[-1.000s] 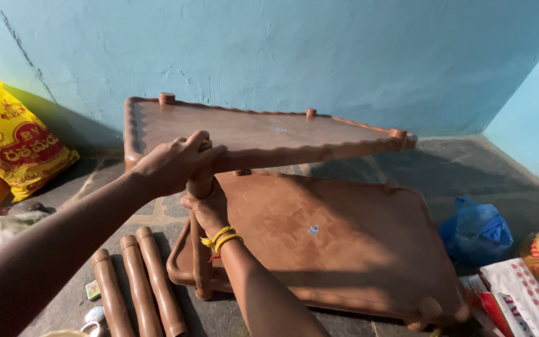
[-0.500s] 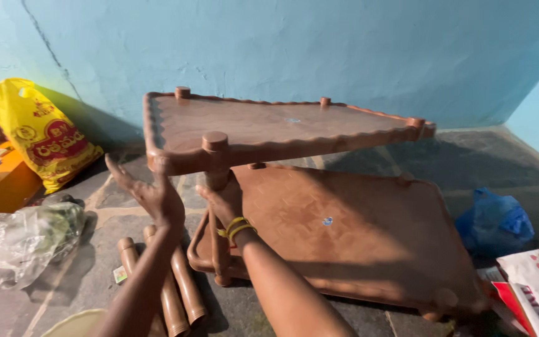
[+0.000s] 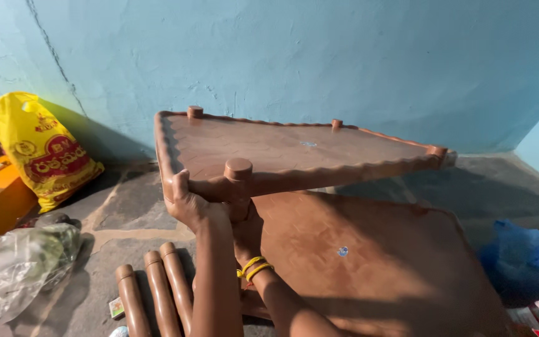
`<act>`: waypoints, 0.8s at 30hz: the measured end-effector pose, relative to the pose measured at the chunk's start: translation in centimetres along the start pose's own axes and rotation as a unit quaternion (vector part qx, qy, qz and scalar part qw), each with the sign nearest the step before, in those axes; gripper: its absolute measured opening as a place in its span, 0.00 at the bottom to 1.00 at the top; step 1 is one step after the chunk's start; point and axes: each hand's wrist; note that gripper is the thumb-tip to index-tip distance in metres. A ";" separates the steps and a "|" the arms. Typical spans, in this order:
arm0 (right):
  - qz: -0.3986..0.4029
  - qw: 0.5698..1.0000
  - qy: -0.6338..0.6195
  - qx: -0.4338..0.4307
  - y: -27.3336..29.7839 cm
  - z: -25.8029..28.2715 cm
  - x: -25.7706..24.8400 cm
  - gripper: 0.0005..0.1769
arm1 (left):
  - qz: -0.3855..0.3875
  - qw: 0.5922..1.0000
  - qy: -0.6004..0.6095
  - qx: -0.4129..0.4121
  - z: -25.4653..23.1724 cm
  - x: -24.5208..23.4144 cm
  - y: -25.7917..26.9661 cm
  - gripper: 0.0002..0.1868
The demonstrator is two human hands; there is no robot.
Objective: The person assembles a brown plastic two-tiered stand by inserting cylindrical legs into the top and bottom trays. They align and press each leg into place, then place additional cylindrical pieces onto the top tray.
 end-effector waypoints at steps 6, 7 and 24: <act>-0.007 0.991 -0.076 -0.108 -0.9 -1.5 0.2 0.32 | -0.013 1.000 0.011 -0.002 0.9 -0.3 -1.4 0.39; 0.006 0.990 -0.102 -0.099 -1.0 -1.9 0.1 0.33 | -0.030 1.000 -0.003 -0.005 1.6 -0.3 -1.5 0.36; 0.208 0.921 0.211 -0.253 8.9 -6.6 -8.4 0.38 | 0.160 0.934 -0.301 -0.103 11.1 -10.3 7.9 0.44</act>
Point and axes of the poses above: each hand's wrist, its own y-axis away from the middle knuckle, its own x-axis out of the palm, z = x × y, and after that the axes turned 5 degrees about -x, right-handed
